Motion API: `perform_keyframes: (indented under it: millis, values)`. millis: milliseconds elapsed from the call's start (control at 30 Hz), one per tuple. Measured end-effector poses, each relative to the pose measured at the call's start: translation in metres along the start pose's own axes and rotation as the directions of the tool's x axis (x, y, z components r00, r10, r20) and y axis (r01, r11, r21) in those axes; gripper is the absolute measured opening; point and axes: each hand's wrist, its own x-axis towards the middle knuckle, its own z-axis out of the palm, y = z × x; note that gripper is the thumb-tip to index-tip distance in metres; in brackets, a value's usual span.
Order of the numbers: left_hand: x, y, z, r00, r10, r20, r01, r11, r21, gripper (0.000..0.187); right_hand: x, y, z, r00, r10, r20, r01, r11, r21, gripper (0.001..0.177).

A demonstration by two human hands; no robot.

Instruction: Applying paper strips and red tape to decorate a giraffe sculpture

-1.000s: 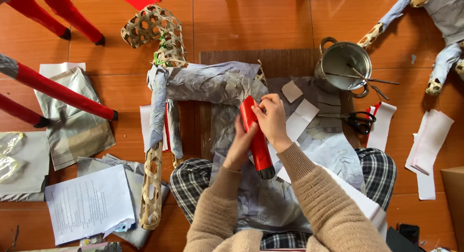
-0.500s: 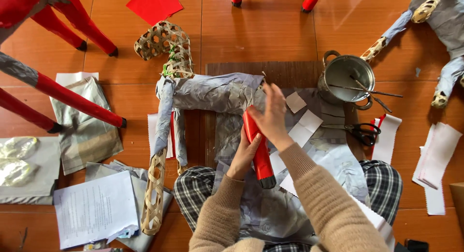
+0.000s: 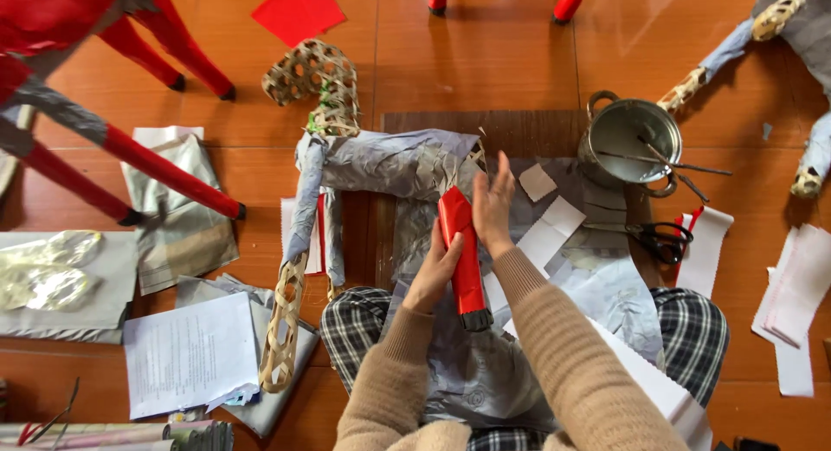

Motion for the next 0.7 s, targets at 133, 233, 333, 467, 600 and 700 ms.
perform_keyframes:
  millis: [133, 233, 333, 467, 600, 700]
  values:
    - [-0.061, 0.062, -0.019, 0.881, 0.438, -0.177, -0.258, 0.759, 0.598, 0.074, -0.040, -0.053, -0.056, 0.904, 0.311, 0.294, -0.388, 0.887, 0.252, 0.073]
    - [-0.114, 0.097, -0.060, 0.458, 0.856, -0.241, -0.296, 0.403, 0.866, 0.046, -0.081, -0.054, -0.078, 0.685, 0.460, 0.565, -0.649, 0.737, 0.188, 0.084]
    - [-0.153, 0.083, -0.118, 0.381, 0.858, -0.344, 0.210, 0.282, 0.936, 0.044, -0.115, -0.047, -0.085, 0.428, 0.481, 0.765, -0.861, 0.473, 0.185, 0.089]
    - [-0.182, 0.087, -0.134, 0.472, 0.294, -0.831, 0.552, 0.637, 0.539, 0.059, -0.140, -0.038, -0.069, 0.359, 0.381, 0.852, -0.927, 0.254, 0.277, 0.074]
    - [-0.155, 0.079, -0.192, 0.352, 0.847, -0.398, 0.268, 0.316, 0.910, 0.023, -0.134, -0.044, -0.033, 0.464, 0.309, 0.831, -0.886, 0.150, 0.439, 0.071]
    - [-0.120, 0.163, -0.154, 0.337, 0.915, -0.223, -0.033, 0.248, 0.968, 0.018, -0.099, -0.049, -0.005, 0.516, 0.252, 0.819, -0.801, -0.196, 0.565, 0.043]
